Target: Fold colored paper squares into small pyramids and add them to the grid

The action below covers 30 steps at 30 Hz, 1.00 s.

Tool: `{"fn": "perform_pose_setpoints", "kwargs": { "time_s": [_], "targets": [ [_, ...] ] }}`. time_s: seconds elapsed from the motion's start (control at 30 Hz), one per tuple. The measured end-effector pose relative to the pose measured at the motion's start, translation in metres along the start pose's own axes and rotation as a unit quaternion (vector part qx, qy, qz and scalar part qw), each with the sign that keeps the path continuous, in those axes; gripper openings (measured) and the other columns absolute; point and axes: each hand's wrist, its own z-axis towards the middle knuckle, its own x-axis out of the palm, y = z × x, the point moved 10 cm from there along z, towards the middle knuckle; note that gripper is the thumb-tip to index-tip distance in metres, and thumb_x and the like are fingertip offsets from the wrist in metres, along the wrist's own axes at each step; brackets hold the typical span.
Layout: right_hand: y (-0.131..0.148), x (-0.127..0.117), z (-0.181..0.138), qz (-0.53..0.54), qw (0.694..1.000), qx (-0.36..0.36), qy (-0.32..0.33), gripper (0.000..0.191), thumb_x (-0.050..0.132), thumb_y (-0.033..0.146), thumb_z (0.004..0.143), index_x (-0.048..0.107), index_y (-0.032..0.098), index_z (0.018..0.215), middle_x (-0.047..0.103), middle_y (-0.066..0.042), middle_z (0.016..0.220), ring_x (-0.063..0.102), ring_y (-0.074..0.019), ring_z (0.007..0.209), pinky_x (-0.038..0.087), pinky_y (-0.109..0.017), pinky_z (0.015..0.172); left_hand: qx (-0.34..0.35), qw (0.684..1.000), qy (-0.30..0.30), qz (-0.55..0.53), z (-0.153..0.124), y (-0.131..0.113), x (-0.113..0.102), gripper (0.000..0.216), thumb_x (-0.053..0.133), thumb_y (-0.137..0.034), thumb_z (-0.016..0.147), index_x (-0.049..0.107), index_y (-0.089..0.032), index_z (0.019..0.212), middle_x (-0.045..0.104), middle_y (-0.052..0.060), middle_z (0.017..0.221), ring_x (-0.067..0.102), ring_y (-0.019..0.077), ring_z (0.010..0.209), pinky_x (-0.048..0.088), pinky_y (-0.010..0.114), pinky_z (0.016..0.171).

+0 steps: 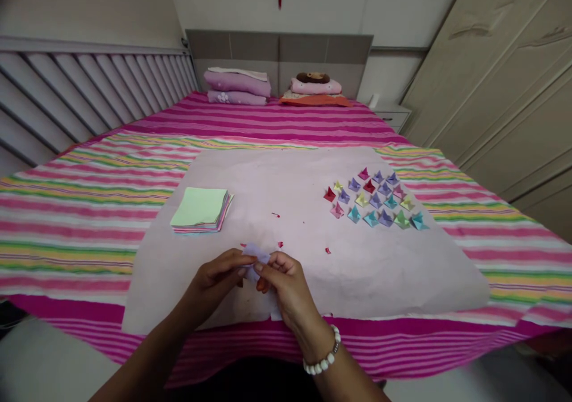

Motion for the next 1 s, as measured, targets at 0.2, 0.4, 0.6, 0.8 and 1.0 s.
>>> {"fn": "perform_pose_setpoints", "kwargs": {
  "time_s": [0.2, 0.4, 0.6, 0.8, 1.0],
  "targets": [
    [-0.002, 0.001, -0.002, 0.018, 1.000, 0.004, 0.013, 0.018, 0.080, 0.027, 0.063, 0.064, 0.017, 0.064, 0.062, 0.002, 0.049, 0.051, -0.0095, 0.045, 0.036, -0.022, 0.049, 0.012, 0.999, 0.034, -0.013, -0.002, -0.008, 0.004, 0.028, 0.051, -0.022, 0.090, 0.072, -0.027, 0.107, 0.060, 0.007, 0.098, 0.057, 0.0174, 0.087, 0.050, 0.028, 0.070],
    [0.002, 0.011, -0.007, 0.041, 0.997, 0.006, 0.063, 0.017, 0.076, 0.030, 0.068, 0.068, 0.016, 0.071, 0.067, -0.002, 0.057, 0.058, -0.0135, 0.053, 0.044, -0.025, 0.056, 0.022, 1.000, 0.009, -0.003, -0.001, -0.016, 0.000, 0.023, 0.057, -0.026, 0.087, 0.074, -0.022, 0.101, 0.061, 0.008, 0.093, 0.058, 0.0196, 0.088, 0.048, 0.031, 0.074],
    [0.001, 0.010, -0.005, 0.010, 0.998, -0.004, 0.061, 0.026, 0.076, 0.040, 0.072, 0.064, 0.017, 0.067, 0.064, -0.001, 0.051, 0.054, -0.0119, 0.047, 0.040, -0.024, 0.051, -0.014, 0.999, -0.039, 0.022, 0.000, -0.004, 0.000, 0.010, 0.068, -0.025, 0.078, 0.074, -0.019, 0.084, 0.063, 0.005, 0.084, 0.060, 0.0165, 0.080, 0.048, 0.027, 0.067],
    [0.006, 0.003, -0.003, -0.052, 0.996, -0.061, 0.026, 0.021, 0.075, 0.033, 0.075, 0.064, 0.017, 0.067, 0.064, 0.001, 0.051, 0.053, -0.0107, 0.048, 0.039, -0.024, 0.054, -0.130, 0.970, -0.158, -0.129, -0.004, 0.025, -0.010, 0.038, 0.078, -0.026, 0.065, 0.057, -0.018, 0.095, 0.067, 0.000, 0.078, 0.063, 0.0140, 0.070, 0.050, 0.026, 0.065],
    [0.009, -0.003, -0.001, -0.068, 0.994, -0.086, 0.003, 0.019, 0.073, 0.033, 0.076, 0.065, 0.018, 0.067, 0.064, 0.001, 0.055, 0.054, -0.0116, 0.053, 0.041, -0.025, 0.058, -0.139, 0.964, -0.156, -0.162, -0.003, 0.027, -0.011, 0.036, 0.074, -0.028, 0.071, 0.055, -0.018, 0.100, 0.066, -0.004, 0.066, 0.061, 0.0102, 0.063, 0.048, 0.023, 0.065]
  ]
}}
